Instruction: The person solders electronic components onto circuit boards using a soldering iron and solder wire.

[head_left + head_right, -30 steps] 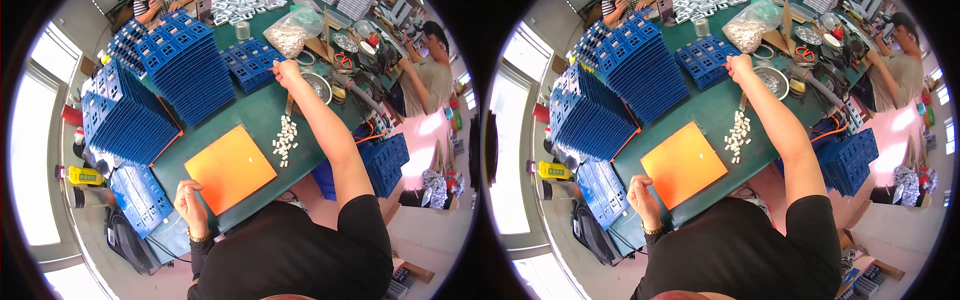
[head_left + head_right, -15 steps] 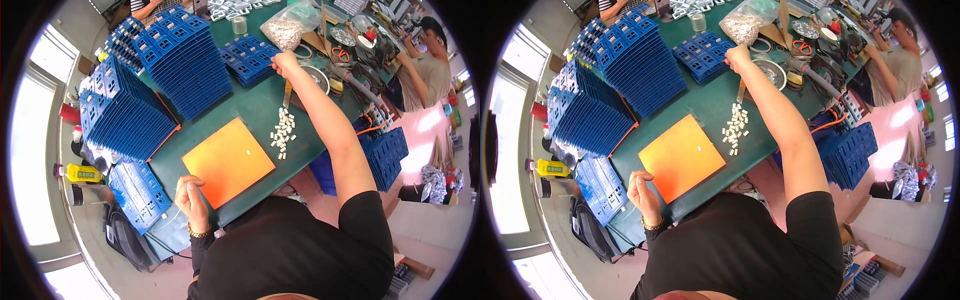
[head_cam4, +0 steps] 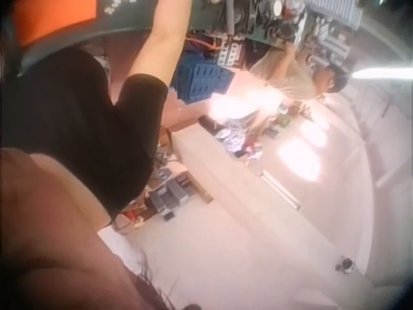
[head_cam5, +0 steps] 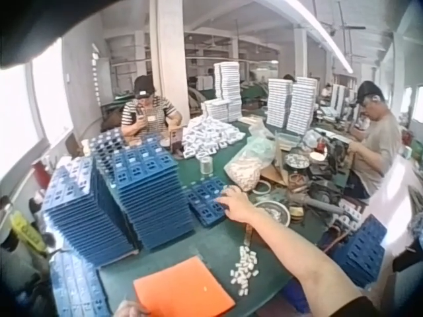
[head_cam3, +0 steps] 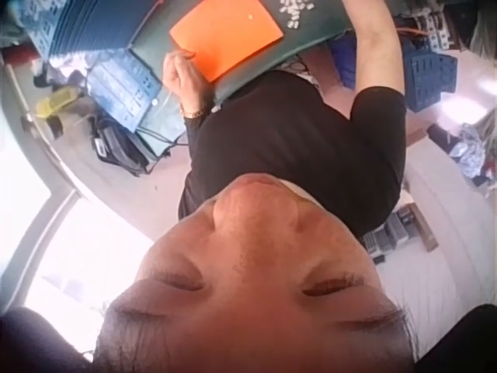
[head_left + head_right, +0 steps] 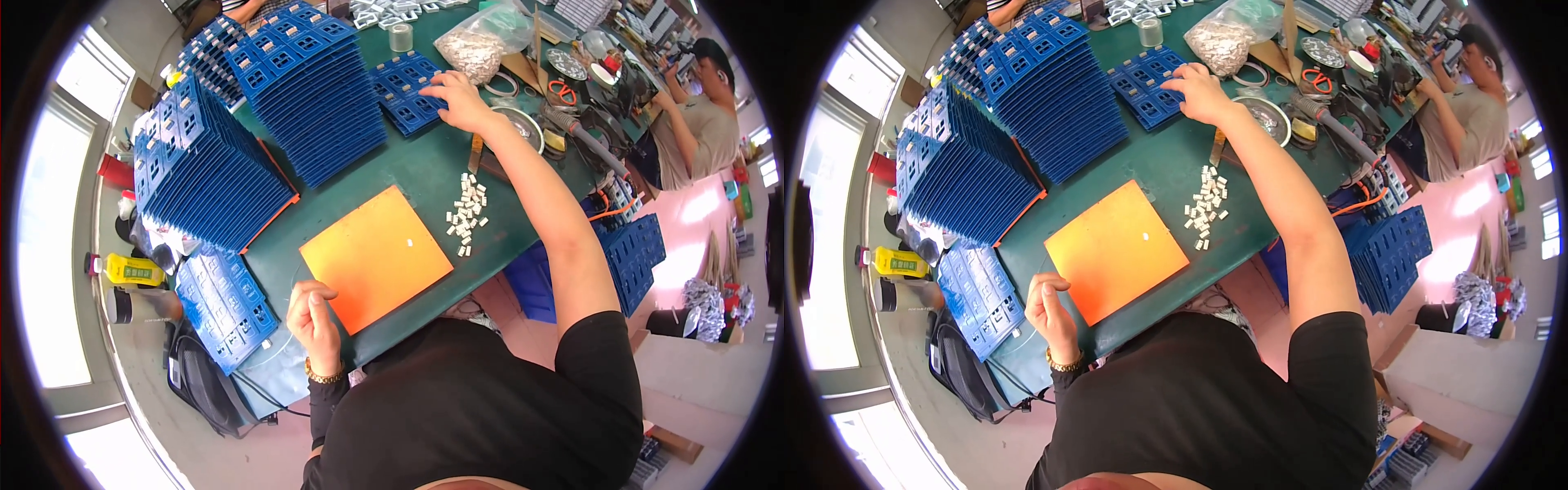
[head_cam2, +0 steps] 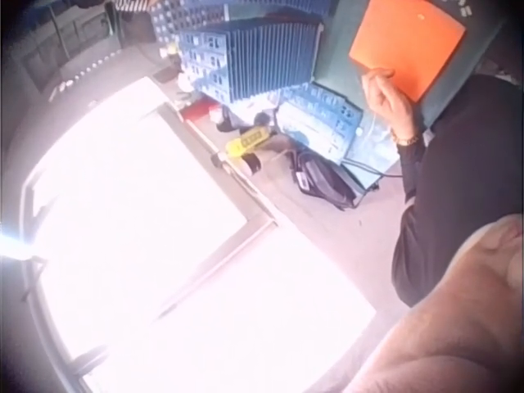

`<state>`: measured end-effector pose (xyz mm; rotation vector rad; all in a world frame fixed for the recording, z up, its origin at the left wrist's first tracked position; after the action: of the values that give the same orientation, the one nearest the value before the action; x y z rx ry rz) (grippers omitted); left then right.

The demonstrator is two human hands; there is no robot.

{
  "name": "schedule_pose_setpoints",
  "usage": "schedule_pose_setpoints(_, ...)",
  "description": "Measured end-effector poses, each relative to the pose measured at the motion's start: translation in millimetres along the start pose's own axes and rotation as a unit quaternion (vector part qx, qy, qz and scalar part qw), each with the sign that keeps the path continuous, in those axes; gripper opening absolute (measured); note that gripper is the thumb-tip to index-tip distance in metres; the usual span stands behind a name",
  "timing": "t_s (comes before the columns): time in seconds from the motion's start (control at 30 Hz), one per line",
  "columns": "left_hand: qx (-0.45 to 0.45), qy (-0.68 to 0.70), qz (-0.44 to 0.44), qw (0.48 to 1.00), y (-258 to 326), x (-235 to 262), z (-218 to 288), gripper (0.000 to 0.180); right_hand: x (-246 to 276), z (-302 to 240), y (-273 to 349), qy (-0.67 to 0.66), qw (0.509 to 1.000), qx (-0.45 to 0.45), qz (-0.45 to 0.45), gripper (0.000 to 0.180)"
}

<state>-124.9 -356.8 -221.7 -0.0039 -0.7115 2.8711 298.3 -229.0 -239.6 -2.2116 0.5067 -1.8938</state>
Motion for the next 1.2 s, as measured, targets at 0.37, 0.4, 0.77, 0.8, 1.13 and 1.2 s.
schedule_pose_setpoints(0.37,0.012,-0.010,0.005,1.000,0.8,2.6,-1.1,0.026,-1.3,-22.8,-1.8,0.034,0.971,0.214,-0.101,0.039)
schedule_pose_setpoints(0.4,0.015,-0.012,0.004,1.000,1.1,2.9,-1.3,0.026,0.8,-26.0,-1.5,0.035,0.968,0.236,-0.074,0.036)
schedule_pose_setpoints(0.77,0.032,-0.027,0.003,0.999,-1.2,3.2,-3.9,0.025,5.0,-26.7,-5.6,0.012,0.963,0.270,0.003,0.028)
schedule_pose_setpoints(0.8,0.031,-0.025,0.000,0.999,-1.4,2.5,-4.0,0.025,5.4,-27.0,-6.4,0.013,0.963,0.268,0.007,0.027)
schedule_pose_setpoints(1.13,0.019,-0.023,-0.002,1.000,2.5,4.7,-4.5,0.024,0.0,-32.1,-2.1,0.038,0.964,0.262,-0.025,0.030)
schedule_pose_setpoints(1.2,0.017,-0.021,-0.003,1.000,2.8,4.9,-4.1,0.024,1.1,-32.0,-1.3,0.041,0.964,0.261,-0.031,0.029)
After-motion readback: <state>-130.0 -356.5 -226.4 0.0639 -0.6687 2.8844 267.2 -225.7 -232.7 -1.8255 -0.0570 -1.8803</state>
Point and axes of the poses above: each hand's wrist, its own y-axis away from the middle knuckle, its own x-axis out of the back of the hand, z = x × y, the point moved 6 cm from there along -y, towards the middle knuckle, and after that the axes turned 8 degrees about y, right-handed, at the moved point
